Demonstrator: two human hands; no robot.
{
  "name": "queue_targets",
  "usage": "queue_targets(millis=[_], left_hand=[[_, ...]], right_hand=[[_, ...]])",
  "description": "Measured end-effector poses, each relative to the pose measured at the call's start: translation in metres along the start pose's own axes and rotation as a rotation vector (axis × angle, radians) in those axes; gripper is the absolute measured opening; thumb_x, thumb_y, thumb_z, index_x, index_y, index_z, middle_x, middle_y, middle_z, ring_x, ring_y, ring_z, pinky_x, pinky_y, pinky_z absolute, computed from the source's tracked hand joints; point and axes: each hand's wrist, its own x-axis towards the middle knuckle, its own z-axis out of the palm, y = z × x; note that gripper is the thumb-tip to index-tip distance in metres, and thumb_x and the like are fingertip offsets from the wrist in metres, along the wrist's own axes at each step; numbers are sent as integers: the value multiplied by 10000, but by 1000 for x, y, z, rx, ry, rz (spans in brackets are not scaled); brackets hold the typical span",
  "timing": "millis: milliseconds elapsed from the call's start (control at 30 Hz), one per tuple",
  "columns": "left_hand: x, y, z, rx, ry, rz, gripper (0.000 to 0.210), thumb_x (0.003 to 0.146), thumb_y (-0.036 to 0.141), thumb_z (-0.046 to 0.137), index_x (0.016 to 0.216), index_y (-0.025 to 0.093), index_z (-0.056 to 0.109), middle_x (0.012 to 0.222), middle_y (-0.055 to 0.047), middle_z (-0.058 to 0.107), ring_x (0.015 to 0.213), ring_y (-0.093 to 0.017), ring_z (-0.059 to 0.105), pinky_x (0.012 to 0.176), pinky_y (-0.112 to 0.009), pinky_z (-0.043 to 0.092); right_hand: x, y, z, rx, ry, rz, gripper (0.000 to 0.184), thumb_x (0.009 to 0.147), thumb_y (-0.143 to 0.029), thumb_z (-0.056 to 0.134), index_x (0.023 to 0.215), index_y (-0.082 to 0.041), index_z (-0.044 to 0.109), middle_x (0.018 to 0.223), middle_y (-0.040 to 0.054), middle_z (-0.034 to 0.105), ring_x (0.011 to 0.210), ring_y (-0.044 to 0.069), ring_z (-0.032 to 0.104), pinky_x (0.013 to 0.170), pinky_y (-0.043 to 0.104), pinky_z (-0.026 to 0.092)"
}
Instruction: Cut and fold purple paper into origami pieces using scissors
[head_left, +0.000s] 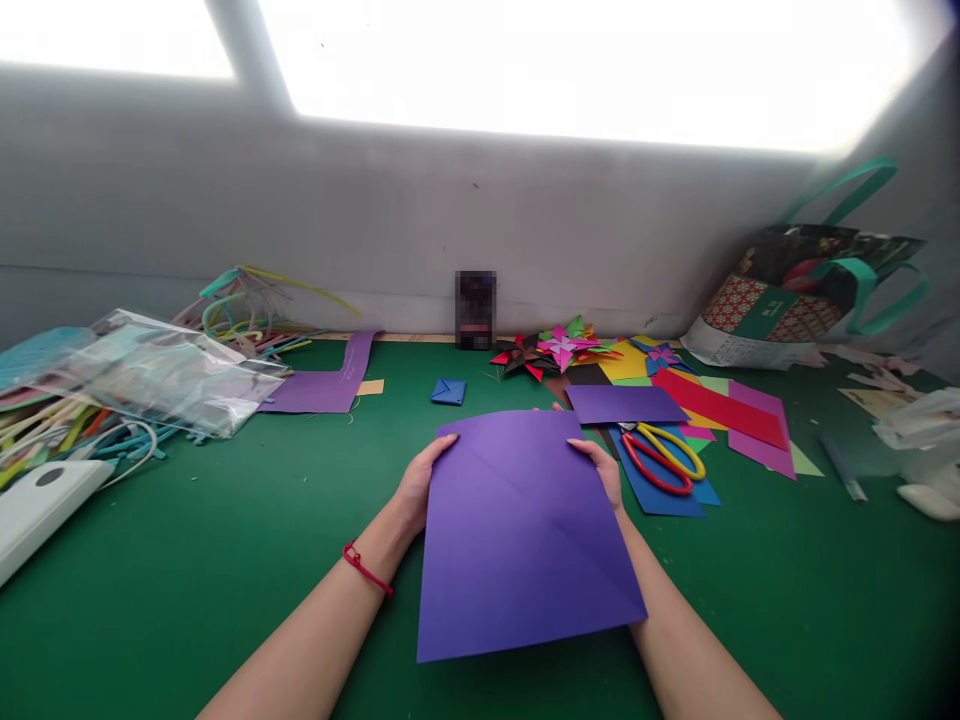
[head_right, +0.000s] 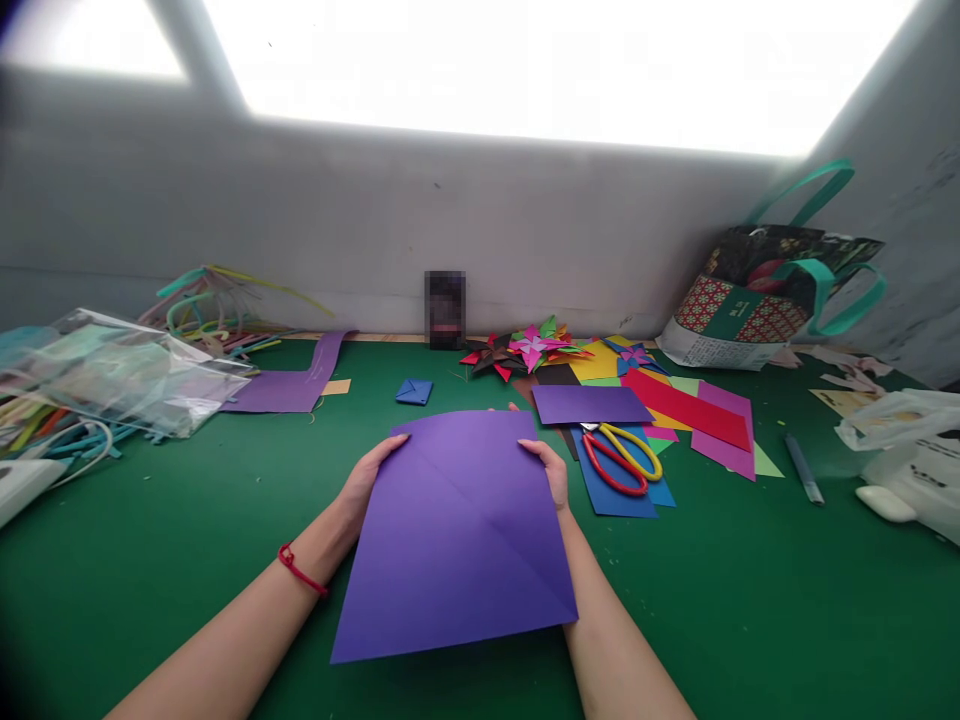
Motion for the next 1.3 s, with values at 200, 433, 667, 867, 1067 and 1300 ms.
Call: queue_targets(millis=[200, 433, 667, 867, 1067, 1300], left_hand=[[1, 0, 2, -36, -2, 3, 199, 750, 256, 578, 859, 92, 611, 639, -83, 660, 535, -188, 623, 566, -304, 512], [16, -4, -2, -178, -70, 402, 361, 809, 273, 529, 1165, 212, 522, 1117, -56, 608, 937, -184, 604, 833, -317, 487], [21, -11, -1, -26, -16, 694, 434, 841, 379, 464, 1268, 318, 411, 1292, 1, 476, 1182, -182, 435, 947, -291, 405], [21, -10, -5, 172, 57, 847, 475, 856, 423, 411, 1312, 313, 339, 1350, 5, 404, 1226, -168, 378, 1037, -293, 282], [19, -19, -6, 532, 125, 779, 526, 765, 371, 575, 1248, 196, 459, 1196, -71, 555, 1148, -233, 466, 1020, -373, 308], [9, -27, 2, 927, -151, 863, 490, 852, 260, 425, 1331, 272, 326, 1390, -14, 334, 1275, -206, 292, 1067, -359, 225]], right_hand=[[-4, 2, 1, 121, -1, 75, 228, 726, -414, 526, 816, -260, 668, 749, -6, 693, 780, 213, 635, 757, 342, 496], [-3, 10, 6, 263, -10, 156, 178, 713, -293, 508, 765, -214, 659, 747, 6, 693, 751, 207, 627, 711, 323, 501], [-2, 6, 8, 342, -32, 166, 323, 787, -502, 456, 784, -229, 627, 635, -21, 644, 384, 98, 466, 348, 223, 373], [-7, 8, 15, 201, -121, 110, 407, 770, -592, 436, 892, -244, 609, 624, -24, 609, 387, 88, 441, 314, 203, 304], [-3, 22, 14, 14, 27, 50, 327, 695, -269, 665, 1004, -205, 580, 909, 17, 665, 755, 186, 611, 587, 276, 491], [-2, 23, 15, -76, 38, 52, 311, 671, -278, 680, 955, -196, 581, 784, 14, 678, 620, 176, 613, 526, 275, 486]])
